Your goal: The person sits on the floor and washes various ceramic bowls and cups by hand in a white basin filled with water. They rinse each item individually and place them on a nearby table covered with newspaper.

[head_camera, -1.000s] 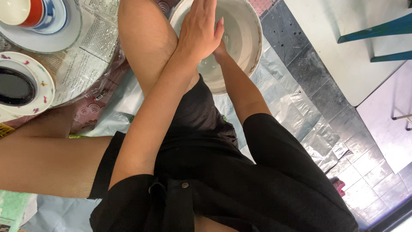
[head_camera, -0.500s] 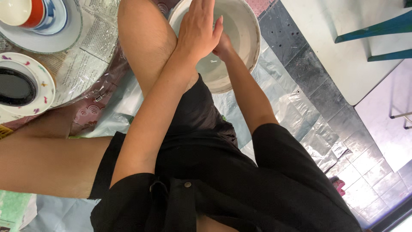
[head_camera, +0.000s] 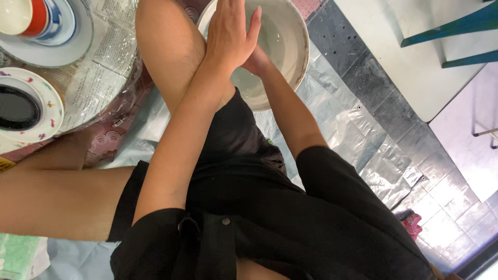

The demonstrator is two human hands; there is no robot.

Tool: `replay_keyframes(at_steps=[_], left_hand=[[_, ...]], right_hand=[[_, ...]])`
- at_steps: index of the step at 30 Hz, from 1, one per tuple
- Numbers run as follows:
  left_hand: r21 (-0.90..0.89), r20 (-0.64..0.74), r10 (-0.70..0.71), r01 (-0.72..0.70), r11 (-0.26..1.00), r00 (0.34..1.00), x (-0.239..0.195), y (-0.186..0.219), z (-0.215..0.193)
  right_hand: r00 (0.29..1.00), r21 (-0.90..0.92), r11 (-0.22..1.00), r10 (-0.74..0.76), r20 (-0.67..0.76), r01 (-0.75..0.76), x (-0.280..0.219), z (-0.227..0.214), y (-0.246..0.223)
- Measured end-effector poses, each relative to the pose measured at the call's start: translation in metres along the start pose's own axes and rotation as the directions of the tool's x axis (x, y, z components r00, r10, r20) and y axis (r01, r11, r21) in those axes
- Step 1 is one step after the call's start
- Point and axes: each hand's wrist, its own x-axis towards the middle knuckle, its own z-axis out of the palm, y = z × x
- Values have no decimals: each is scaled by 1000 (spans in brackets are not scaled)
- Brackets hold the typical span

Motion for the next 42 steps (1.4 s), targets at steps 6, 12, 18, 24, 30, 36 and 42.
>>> replay_keyframes(at_steps=[6, 12, 18, 24, 30, 36, 42], left_hand=[[-7, -27, 21, -21, 1000, 999, 0, -1, 0], [-56, 8, 9, -8, 998, 1000, -1, 0, 1], [-71, 51, -30, 33, 997, 998, 3, 12, -6], [-151, 35, -21, 26, 988, 999, 3, 22, -19], [-214, 15, 16, -12, 977, 1000, 7, 29, -27], [-266, 54, -8, 22, 964, 999, 7, 33, -32], [-254, 57, -16, 30, 967, 998, 9, 31, -29]], right_hand=[[953, -327, 910, -293, -71, 255, 53, -34, 64], [811, -51, 843, -530, -250, 535, 40, -5, 58], [597, 778, 239, -775, -208, 581, 62, 78, 42], [961, -1, 964, -265, -83, 265, 43, 24, 28], [931, -612, 790, -207, -301, -22, 84, -34, 21], [939, -817, 555, -177, -296, -153, 97, -55, 37], [949, -828, 518, -89, -303, -216, 103, -63, 49]])
